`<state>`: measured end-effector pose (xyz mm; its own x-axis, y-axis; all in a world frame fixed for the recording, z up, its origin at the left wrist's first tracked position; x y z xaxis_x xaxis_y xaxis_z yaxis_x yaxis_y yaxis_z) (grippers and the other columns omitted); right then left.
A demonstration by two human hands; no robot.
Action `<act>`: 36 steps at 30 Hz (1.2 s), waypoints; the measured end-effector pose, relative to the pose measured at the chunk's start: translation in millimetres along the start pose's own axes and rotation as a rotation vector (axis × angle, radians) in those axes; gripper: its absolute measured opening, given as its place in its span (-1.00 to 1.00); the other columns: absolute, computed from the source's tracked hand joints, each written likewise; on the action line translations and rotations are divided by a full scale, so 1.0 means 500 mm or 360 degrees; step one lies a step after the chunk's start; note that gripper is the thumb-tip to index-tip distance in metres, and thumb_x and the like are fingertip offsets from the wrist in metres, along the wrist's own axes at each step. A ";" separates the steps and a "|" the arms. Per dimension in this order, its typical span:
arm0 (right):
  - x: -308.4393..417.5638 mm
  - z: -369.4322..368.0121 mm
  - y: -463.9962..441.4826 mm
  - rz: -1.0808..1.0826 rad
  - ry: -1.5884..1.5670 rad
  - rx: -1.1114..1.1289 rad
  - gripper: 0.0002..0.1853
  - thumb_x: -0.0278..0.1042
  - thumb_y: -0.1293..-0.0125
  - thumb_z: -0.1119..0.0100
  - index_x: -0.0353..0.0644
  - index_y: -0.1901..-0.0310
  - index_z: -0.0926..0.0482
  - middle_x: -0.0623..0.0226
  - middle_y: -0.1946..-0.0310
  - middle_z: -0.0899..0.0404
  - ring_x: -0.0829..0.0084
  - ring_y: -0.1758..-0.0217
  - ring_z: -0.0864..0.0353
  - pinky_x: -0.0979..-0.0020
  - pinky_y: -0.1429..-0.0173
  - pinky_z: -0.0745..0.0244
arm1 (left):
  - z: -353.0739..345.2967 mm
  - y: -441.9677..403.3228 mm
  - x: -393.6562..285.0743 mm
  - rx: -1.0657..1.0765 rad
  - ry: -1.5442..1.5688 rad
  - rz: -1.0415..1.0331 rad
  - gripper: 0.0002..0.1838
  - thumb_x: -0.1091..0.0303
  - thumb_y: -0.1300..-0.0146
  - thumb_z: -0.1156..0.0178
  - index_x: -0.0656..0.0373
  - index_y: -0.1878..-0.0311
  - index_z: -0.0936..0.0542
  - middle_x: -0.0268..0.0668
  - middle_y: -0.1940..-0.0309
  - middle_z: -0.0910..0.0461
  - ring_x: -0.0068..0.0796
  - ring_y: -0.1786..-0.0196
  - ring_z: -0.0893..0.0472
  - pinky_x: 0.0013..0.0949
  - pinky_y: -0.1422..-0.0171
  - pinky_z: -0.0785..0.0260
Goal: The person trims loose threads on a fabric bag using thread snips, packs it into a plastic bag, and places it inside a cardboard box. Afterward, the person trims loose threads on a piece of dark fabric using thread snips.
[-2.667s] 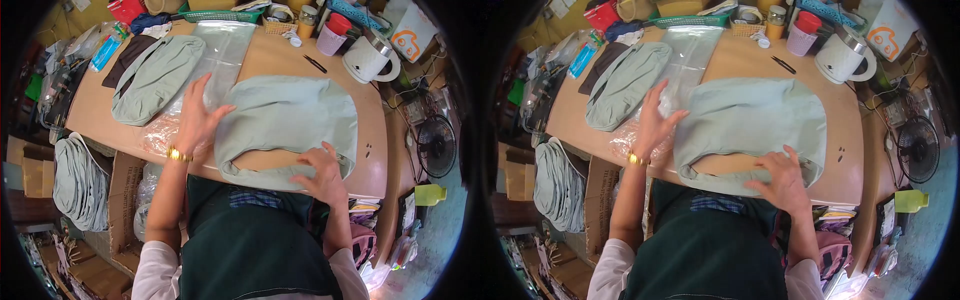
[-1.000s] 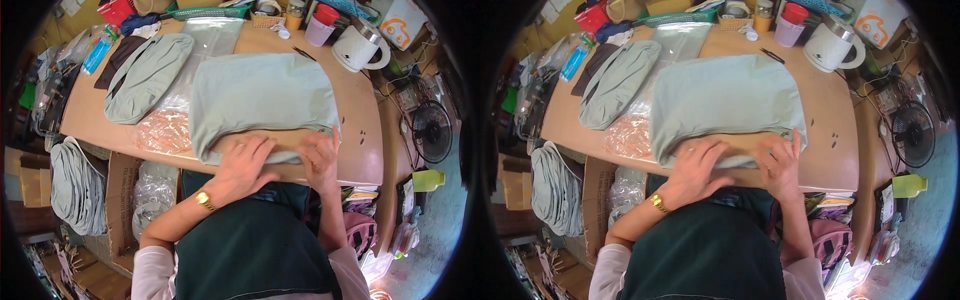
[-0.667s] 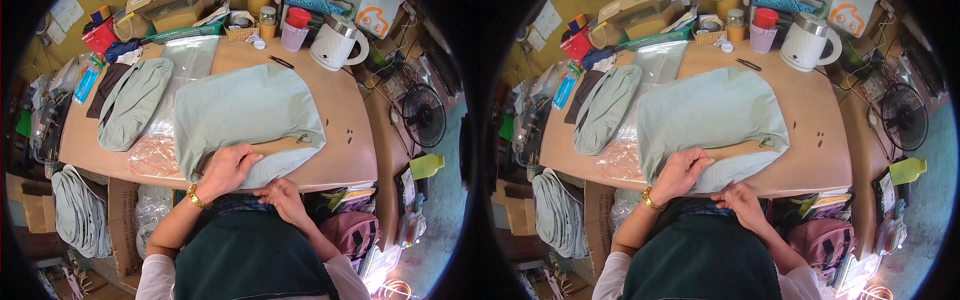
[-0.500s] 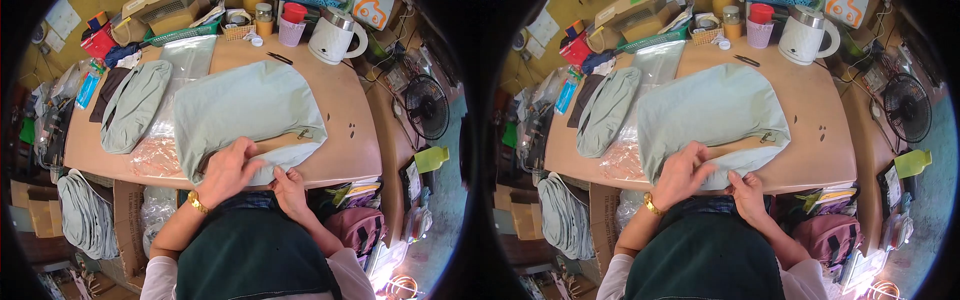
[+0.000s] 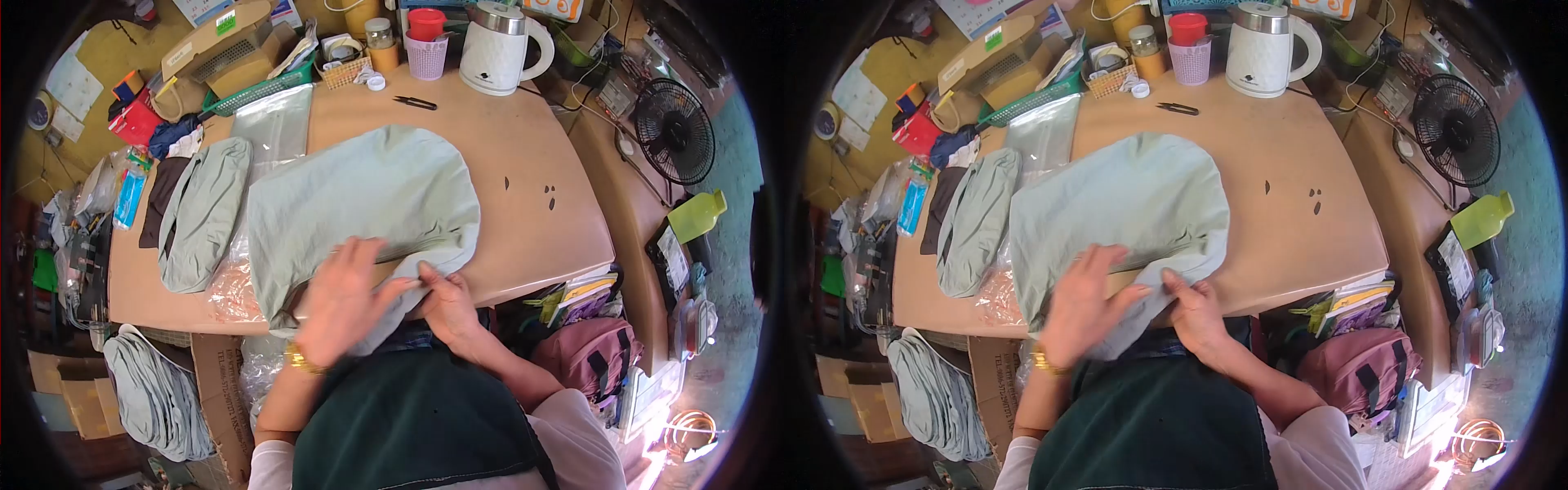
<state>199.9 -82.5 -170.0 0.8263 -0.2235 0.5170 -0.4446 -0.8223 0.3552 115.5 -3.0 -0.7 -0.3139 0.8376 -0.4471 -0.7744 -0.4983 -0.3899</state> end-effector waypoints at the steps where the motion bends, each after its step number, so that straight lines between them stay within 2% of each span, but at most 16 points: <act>1: -0.015 0.007 -0.007 0.0007 -0.0010 0.0010 -0.82 -0.42 -0.37 -0.20 -0.21 0.04 -0.54 0.42 0.07 -0.62 0.47 0.03 -0.58 0.34 -0.12 -0.44 | 0.000 -0.011 -0.030 -0.0201 -0.0058 -0.0101 -0.73 0.22 -0.18 -0.33 0.22 0.27 -0.54 -0.13 0.40 -0.56 -0.07 0.38 -0.58 -0.16 0.32 -0.42; 3: -0.044 -0.010 -0.011 -0.0069 0.0161 0.0180 -0.79 -0.44 -0.36 -0.19 -0.20 0.00 -0.53 0.43 0.06 -0.60 0.47 0.00 -0.57 0.35 -0.13 -0.44 | -0.060 -0.023 -0.014 -0.0070 0.0008 -0.0012 -0.76 0.24 -0.21 -0.30 0.22 0.30 -0.53 -0.10 0.43 -0.56 -0.02 0.39 -0.58 -0.12 0.33 -0.41; 5: -0.027 -0.022 -0.006 0.0076 0.0109 0.0160 -0.75 -0.39 -0.36 -0.20 -0.16 -0.04 -0.51 0.44 0.07 -0.59 0.49 0.02 -0.54 0.37 -0.07 -0.43 | -0.086 -0.027 0.007 0.0056 0.0078 0.0069 -0.77 0.26 -0.24 -0.28 0.23 0.33 -0.52 -0.07 0.47 -0.56 0.03 0.40 -0.58 -0.09 0.34 -0.40; 7: -0.009 -0.013 -0.001 -0.0047 -0.0043 0.0233 -0.66 -0.20 -0.38 -0.19 -0.01 -0.14 -0.44 0.46 -0.05 -0.52 0.53 -0.08 -0.47 0.32 -0.17 -0.34 | -0.067 -0.030 0.029 0.0056 0.0131 0.0200 -0.78 0.30 -0.31 -0.21 0.25 0.37 -0.51 0.01 0.55 -0.53 0.09 0.45 -0.56 -0.05 0.38 -0.36; 9: 0.007 -0.009 -0.012 -0.0117 -0.0156 0.0180 -0.67 -0.12 -0.38 -0.18 0.03 -0.11 -0.47 0.47 0.00 -0.53 0.52 -0.03 -0.46 0.33 -0.15 -0.31 | -0.062 -0.022 0.037 0.0138 0.0145 0.0211 -0.78 0.31 -0.33 -0.19 0.26 0.37 -0.51 0.03 0.57 -0.51 0.09 0.47 -0.56 -0.05 0.40 -0.35; 11: 0.025 0.014 -0.025 -0.0039 -0.0170 -0.0081 -0.83 -0.17 -0.42 -0.15 -0.07 0.19 -0.53 0.44 0.26 -0.58 0.46 0.15 -0.55 0.35 0.07 -0.43 | -0.054 -0.011 0.042 0.0215 0.0157 0.0235 -0.78 0.32 -0.34 -0.17 0.27 0.37 -0.50 0.06 0.60 -0.49 0.09 0.50 -0.55 -0.04 0.42 -0.33; 15: 0.071 0.056 -0.062 0.0208 -0.0055 0.0010 -0.69 -0.04 -0.43 -0.10 -0.09 0.35 -0.48 0.35 0.37 -0.56 0.43 0.27 -0.57 0.30 0.17 -0.45 | 0.008 -0.005 0.080 0.0131 0.0147 0.0454 -0.83 0.34 -0.34 -0.16 0.27 0.29 -0.55 0.07 0.54 -0.51 0.12 0.44 -0.56 -0.11 0.39 -0.36; 17: 0.046 0.021 -0.050 -0.0154 -0.0008 0.0221 -0.62 0.08 -0.43 -0.04 -0.11 0.28 -0.47 0.26 0.32 -0.57 0.37 0.25 -0.56 0.31 0.18 -0.45 | 0.021 0.000 0.093 0.0064 0.0186 0.0563 -0.83 0.35 -0.34 -0.16 0.28 0.27 -0.57 0.07 0.53 -0.52 0.14 0.42 -0.56 -0.13 0.38 -0.37; 18: 0.032 -0.018 -0.036 -0.0339 0.0008 0.0380 -0.57 0.10 -0.42 -0.07 -0.16 0.33 -0.51 0.23 0.40 -0.57 0.39 0.33 -0.58 0.36 0.27 -0.47 | 0.008 0.002 0.091 0.0129 0.0279 0.0581 -0.79 0.30 -0.31 -0.20 0.29 0.27 -0.57 0.07 0.53 -0.53 0.15 0.41 -0.56 -0.13 0.35 -0.38; 21: 0.012 -0.041 -0.048 -0.0356 0.0195 0.0347 -0.60 0.07 -0.39 -0.13 -0.18 0.24 -0.56 0.22 0.38 -0.61 0.39 0.35 -0.60 0.37 0.30 -0.48 | -0.009 0.005 0.066 0.0305 0.0255 0.0443 -0.68 0.18 -0.25 -0.28 0.31 0.25 -0.59 0.09 0.53 -0.54 0.14 0.37 -0.58 -0.09 0.29 -0.41; 22: 0.028 -0.027 -0.087 -0.0090 0.0256 0.0110 -0.67 -0.05 -0.35 -0.23 -0.21 0.18 -0.58 0.29 0.43 -0.63 0.43 0.41 -0.61 0.37 0.34 -0.48 | -0.018 0.010 0.047 0.0419 0.0140 0.0294 -0.62 0.11 -0.21 -0.31 0.32 0.23 -0.61 0.11 0.53 -0.55 0.12 0.35 -0.61 -0.05 0.24 -0.42; 23: 0.039 -0.029 -0.105 -0.0094 0.0252 0.0109 -0.67 -0.05 -0.35 -0.23 -0.21 0.18 -0.58 0.29 0.43 -0.63 0.43 0.41 -0.61 0.37 0.34 -0.48 | -0.014 0.015 0.049 0.0423 0.0138 0.0296 -0.62 0.11 -0.21 -0.31 0.32 0.23 -0.61 0.11 0.53 -0.55 0.12 0.35 -0.61 -0.05 0.24 -0.42; 25: 0.108 -0.021 -0.131 0.0145 0.0168 -0.0194 -0.78 -0.21 -0.35 -0.24 -0.20 0.19 -0.59 0.42 0.32 -0.66 0.50 0.30 -0.62 0.45 0.30 -0.46 | -0.036 0.039 0.066 0.0798 -0.0049 0.0368 -0.56 0.06 -0.11 -0.37 0.36 0.32 -0.60 0.11 0.49 -0.57 0.12 0.30 -0.61 -0.05 0.18 -0.43; 31: 0.161 0.013 -0.201 0.0469 0.0626 -0.0322 -0.83 -0.28 -0.35 -0.24 -0.22 0.23 -0.63 0.45 0.32 -0.66 0.64 0.35 -0.54 0.58 0.28 -0.38 | -0.049 0.065 0.075 0.1048 -0.0009 0.0434 -0.52 0.00 -0.07 -0.37 0.34 0.38 -0.59 0.07 0.46 -0.60 0.10 0.26 -0.61 -0.07 0.20 -0.44; 35: 0.157 -0.031 -0.178 0.0827 0.0665 -0.0129 -0.72 -0.20 -0.42 -0.20 -0.23 0.37 -0.62 0.55 0.44 -0.58 0.74 0.43 -0.39 0.56 0.35 -0.29 | -0.046 0.058 0.084 0.1002 -0.0218 0.0288 -0.53 -0.03 -0.13 -0.33 0.31 0.36 -0.60 0.05 0.45 -0.62 0.08 0.27 -0.63 -0.04 0.20 -0.45; 36: 0.154 -0.028 -0.178 0.0859 0.0787 -0.0084 -0.70 -0.18 -0.44 -0.17 -0.24 0.37 -0.61 0.56 0.44 -0.57 0.76 0.43 -0.35 0.57 0.36 -0.28 | -0.029 0.026 0.071 0.0712 -0.0170 0.0310 -0.52 -0.04 -0.12 -0.34 0.31 0.34 -0.59 0.03 0.47 -0.62 0.07 0.31 -0.63 -0.05 0.23 -0.44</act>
<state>298.2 -19.1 -151.1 0.2407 -0.3176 0.9172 -0.7721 -0.6353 -0.0174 102.2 16.9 -33.5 -0.5123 0.7686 -0.3832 -0.8483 -0.5224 0.0864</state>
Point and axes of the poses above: each hand's wrist, its own y-axis away from the middle knuckle, its own z-axis out of the back of the hand, x = y × z, the point moved 9 cm from there along -y, towards the middle knuckle
